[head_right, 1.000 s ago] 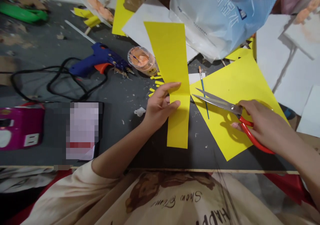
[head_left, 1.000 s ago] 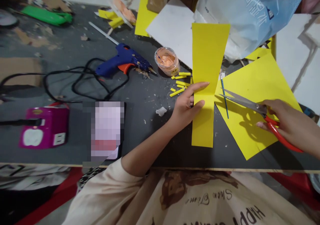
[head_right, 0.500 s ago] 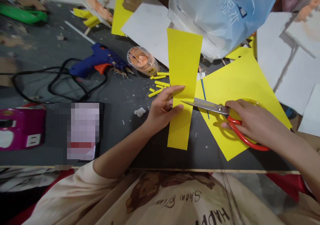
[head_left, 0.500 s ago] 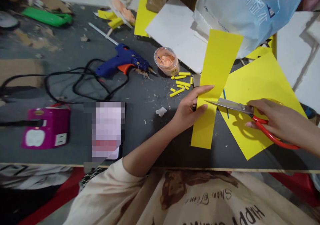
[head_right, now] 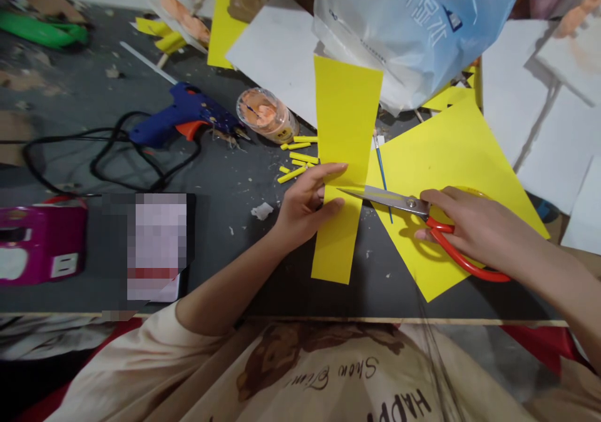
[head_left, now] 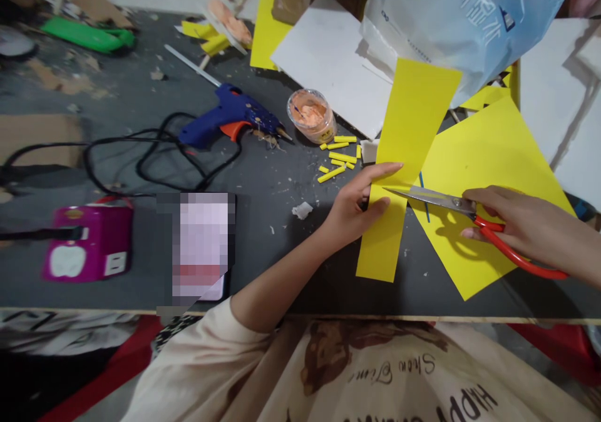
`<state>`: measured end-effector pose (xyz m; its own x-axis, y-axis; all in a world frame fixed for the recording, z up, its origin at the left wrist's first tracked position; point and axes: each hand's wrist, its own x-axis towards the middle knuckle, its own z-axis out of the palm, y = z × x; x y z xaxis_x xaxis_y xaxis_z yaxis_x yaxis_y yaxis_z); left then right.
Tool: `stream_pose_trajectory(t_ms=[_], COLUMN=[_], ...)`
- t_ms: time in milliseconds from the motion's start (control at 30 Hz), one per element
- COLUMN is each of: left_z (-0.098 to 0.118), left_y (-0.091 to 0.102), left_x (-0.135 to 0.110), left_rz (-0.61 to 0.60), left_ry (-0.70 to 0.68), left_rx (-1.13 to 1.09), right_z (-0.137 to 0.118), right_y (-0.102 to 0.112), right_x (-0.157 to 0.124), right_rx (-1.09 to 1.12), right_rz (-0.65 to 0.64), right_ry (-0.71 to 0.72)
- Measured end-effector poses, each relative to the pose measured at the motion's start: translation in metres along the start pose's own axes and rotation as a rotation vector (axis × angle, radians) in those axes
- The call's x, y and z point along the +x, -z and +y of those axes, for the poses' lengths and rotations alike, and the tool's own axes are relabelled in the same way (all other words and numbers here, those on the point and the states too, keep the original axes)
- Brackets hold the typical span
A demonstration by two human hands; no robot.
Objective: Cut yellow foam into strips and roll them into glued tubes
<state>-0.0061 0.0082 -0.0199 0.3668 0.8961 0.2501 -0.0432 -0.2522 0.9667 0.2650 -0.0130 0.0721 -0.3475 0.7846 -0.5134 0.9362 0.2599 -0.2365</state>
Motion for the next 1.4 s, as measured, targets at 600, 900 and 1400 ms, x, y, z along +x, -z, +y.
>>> stream_pose_trajectory(t_ms=[600,900,1400], left_z=[-0.002,0.000,-0.004], left_y=[0.004,0.000,0.001], left_x=[0.003,-0.001,0.003], left_rz=[-0.076,-0.149,-0.157], left_ry=[-0.100,-0.007,-0.169], left_rx=[0.036,-0.018,0.009], right_z=[0.009,0.002,0.007], right_y=[-0.001,0.001,-0.001], right_x=[-0.005,-0.005,-0.004], right_rx=[-0.023,-0.033,-0.041], right_rz=[0.017,0.015,0.053], right_ry=[0.065,0.072,0.156])
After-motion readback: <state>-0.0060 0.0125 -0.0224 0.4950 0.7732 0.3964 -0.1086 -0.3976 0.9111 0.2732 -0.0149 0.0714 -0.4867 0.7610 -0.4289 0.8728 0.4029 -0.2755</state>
